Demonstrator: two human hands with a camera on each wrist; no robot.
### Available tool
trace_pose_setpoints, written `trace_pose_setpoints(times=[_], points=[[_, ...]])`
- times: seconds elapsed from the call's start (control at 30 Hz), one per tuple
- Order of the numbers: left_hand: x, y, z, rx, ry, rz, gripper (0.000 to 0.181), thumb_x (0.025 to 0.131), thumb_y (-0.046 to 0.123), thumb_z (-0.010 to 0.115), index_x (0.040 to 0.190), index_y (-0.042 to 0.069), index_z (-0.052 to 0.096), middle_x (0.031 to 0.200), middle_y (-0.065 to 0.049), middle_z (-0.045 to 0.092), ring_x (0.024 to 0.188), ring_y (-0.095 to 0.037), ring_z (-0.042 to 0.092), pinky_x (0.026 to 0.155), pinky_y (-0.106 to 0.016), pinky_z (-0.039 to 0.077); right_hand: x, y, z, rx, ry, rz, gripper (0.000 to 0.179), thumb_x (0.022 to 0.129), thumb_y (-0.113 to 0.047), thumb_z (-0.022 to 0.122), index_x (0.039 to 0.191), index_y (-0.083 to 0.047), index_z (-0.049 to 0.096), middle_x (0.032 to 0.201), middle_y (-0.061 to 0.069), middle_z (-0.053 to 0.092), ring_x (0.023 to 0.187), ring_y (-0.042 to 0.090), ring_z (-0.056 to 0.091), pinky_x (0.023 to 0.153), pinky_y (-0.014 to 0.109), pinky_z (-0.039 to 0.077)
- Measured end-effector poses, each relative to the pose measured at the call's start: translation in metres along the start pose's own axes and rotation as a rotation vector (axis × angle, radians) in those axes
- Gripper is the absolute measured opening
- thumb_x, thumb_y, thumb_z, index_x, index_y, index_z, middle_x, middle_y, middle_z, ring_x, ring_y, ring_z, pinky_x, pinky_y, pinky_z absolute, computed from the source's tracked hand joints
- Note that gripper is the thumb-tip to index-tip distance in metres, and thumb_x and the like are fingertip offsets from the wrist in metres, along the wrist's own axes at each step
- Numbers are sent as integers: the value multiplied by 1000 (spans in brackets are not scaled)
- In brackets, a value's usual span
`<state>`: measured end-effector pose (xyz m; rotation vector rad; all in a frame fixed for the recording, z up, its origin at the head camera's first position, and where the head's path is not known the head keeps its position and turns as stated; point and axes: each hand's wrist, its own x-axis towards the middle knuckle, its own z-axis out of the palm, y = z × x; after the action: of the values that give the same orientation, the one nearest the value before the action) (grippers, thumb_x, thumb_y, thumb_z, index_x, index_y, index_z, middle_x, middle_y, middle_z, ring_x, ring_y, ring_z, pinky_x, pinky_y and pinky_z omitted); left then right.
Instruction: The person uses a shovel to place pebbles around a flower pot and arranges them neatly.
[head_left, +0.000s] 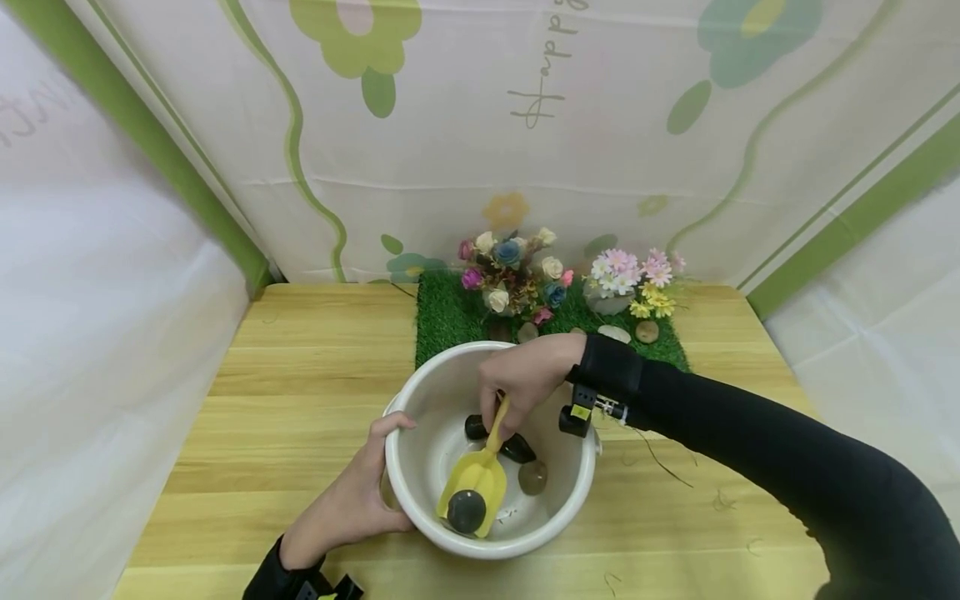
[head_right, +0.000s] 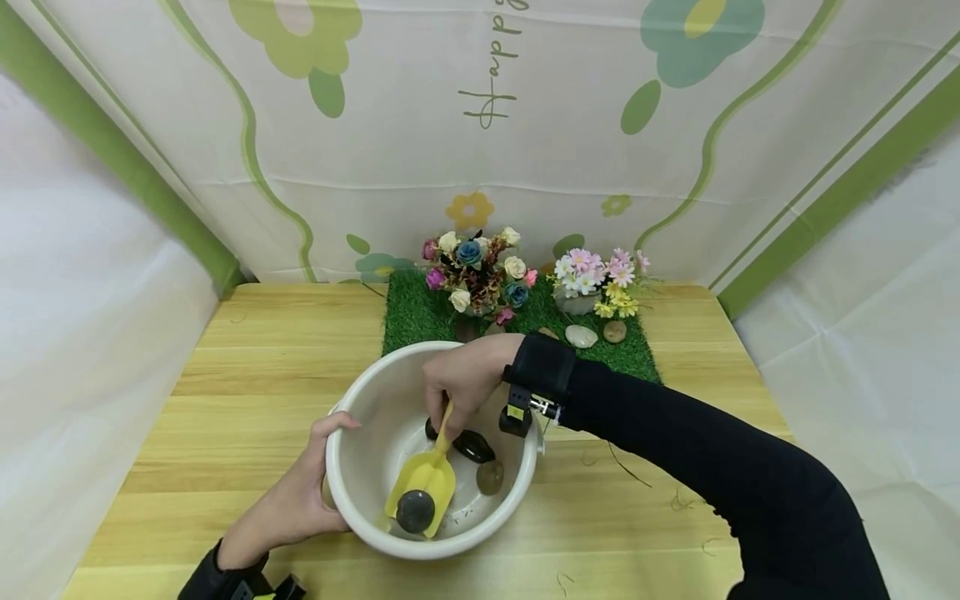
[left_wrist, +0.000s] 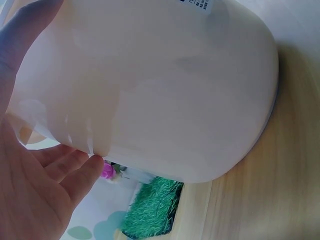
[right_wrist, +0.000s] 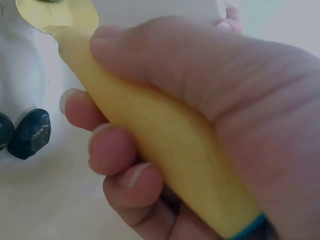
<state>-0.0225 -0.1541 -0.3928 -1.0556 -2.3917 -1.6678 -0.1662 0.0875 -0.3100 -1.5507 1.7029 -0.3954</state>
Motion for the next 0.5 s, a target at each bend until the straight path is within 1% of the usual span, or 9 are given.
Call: trace_pose_setpoints(times=[0.17,0.33,0.4,0.5], points=[[0,0,0,-5,0,-2,91,55,14,86,125,9,27,147,-22,15,120,-45,36,81,-47,49,-6,-1,-4,16,21,21,12,86,-25,64,95,-22,72,82,-16,64,63,8,46,59,21,36],[0,0,0,-13,-2,-5,91,55,14,85,124,9,26,147,-22,15,121,-45,35,81,-48,49,-14,-1,-6,35,58,36,14,85,-25,66,97,-23,71,86,-17,65,68,7,51,62,22,41],[0,1,0,-17,-1,-7,90,56,14,85,124,9,26,147,-22,14,122,-42,35,81,-48,49,-17,-1,-7,54,79,36,14,85,-25,66,98,-23,71,88,-17,65,67,6,51,62,22,42],[0,1,0,-21,0,-14,90,56,14,86,124,9,27,147,-21,15,123,-35,36,79,-47,50,-22,-1,-8,80,102,32,16,85,-27,66,99,-24,71,88,-17,66,63,7,47,59,24,40]])
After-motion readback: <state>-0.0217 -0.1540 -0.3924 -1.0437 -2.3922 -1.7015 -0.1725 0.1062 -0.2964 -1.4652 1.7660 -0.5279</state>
